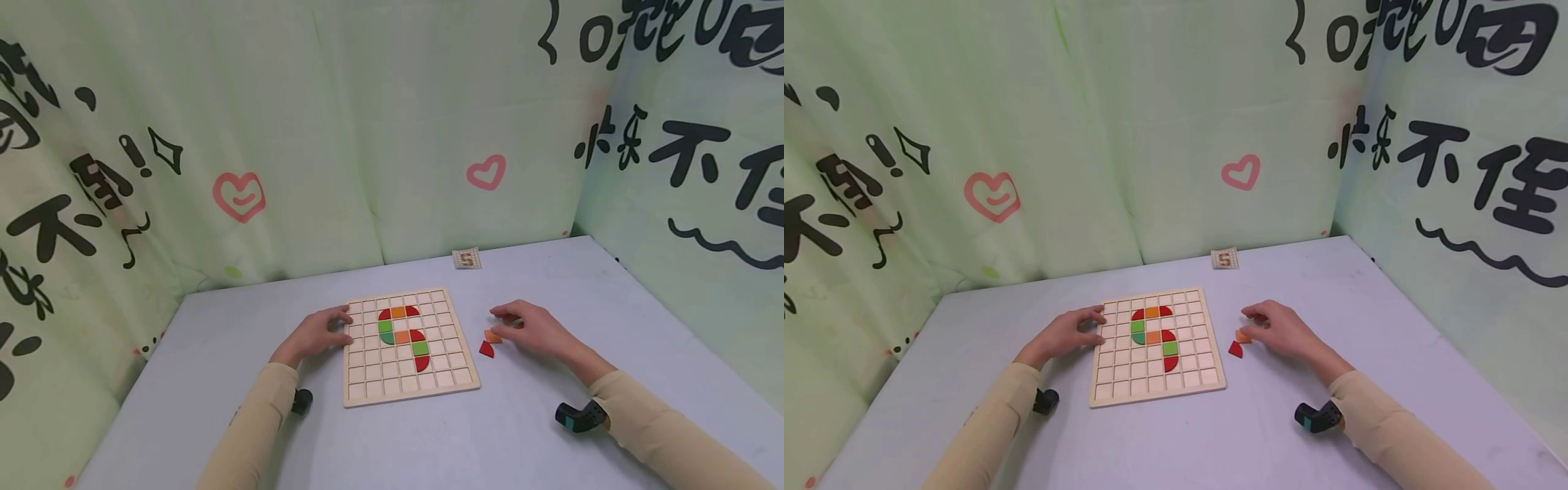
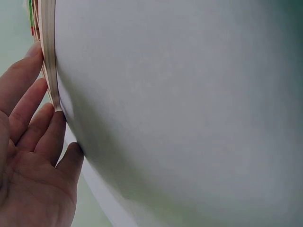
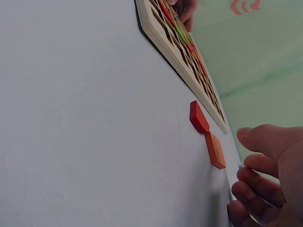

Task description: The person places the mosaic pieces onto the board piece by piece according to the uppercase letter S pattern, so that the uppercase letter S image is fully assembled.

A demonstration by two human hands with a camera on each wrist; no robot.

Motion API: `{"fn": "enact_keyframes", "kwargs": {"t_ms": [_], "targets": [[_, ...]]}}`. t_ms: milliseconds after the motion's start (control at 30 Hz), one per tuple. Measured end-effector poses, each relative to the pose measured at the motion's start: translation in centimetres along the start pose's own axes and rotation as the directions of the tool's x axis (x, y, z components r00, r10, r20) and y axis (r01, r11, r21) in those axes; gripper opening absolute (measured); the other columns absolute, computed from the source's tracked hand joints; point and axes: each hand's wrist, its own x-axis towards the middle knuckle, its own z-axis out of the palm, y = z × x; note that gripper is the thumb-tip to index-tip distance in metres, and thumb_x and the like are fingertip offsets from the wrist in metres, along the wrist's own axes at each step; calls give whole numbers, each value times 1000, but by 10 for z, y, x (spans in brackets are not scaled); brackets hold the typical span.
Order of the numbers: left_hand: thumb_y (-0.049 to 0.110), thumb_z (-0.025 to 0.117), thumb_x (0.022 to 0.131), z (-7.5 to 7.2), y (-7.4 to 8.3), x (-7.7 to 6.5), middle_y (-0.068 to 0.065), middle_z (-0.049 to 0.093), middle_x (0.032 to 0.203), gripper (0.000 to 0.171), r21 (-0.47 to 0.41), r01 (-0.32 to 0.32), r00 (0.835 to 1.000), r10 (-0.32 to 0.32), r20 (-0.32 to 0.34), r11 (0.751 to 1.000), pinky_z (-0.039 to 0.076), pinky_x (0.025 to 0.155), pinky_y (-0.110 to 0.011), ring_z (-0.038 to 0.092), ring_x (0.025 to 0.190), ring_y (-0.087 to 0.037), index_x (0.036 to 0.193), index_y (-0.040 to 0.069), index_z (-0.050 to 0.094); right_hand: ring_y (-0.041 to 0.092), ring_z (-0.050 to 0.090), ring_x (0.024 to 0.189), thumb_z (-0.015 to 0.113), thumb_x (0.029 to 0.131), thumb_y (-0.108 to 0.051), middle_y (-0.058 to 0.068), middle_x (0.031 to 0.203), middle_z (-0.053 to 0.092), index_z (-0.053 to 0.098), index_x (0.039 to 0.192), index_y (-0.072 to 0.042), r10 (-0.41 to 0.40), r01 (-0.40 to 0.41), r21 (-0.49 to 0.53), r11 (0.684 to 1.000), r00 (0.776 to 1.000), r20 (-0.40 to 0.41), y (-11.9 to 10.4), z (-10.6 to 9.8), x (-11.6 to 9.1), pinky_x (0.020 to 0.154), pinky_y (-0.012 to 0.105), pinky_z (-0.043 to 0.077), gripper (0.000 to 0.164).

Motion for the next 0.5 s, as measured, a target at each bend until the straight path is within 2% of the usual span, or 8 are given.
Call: {"fn": "enact_keyframes", "kwargs": {"t_ms": [267, 500], "targets": [[19, 79, 87, 0, 0, -1, -3, 42, 159, 35, 2, 7, 1000, -7, 0, 1000, 27, 123, -53, 29, 152, -32, 120, 14, 69, 29, 61, 106, 74, 90, -30, 16, 120, 66, 64, 128, 1, -44, 45, -30, 999, 999, 31, 0, -2, -2, 89, 44, 56, 50], [19, 79, 86, 0, 0, -1, -3, 43, 159, 35, -3, 3, 1000, -3, -2, 1000, 27, 123, -53, 29, 152, -33, 119, 14, 69, 28, 61, 107, 74, 89, -20, 14, 119, 67, 66, 124, 0, -94, 97, -41, 994, 994, 55, 2, -1, -2, 91, 43, 54, 41]]}}
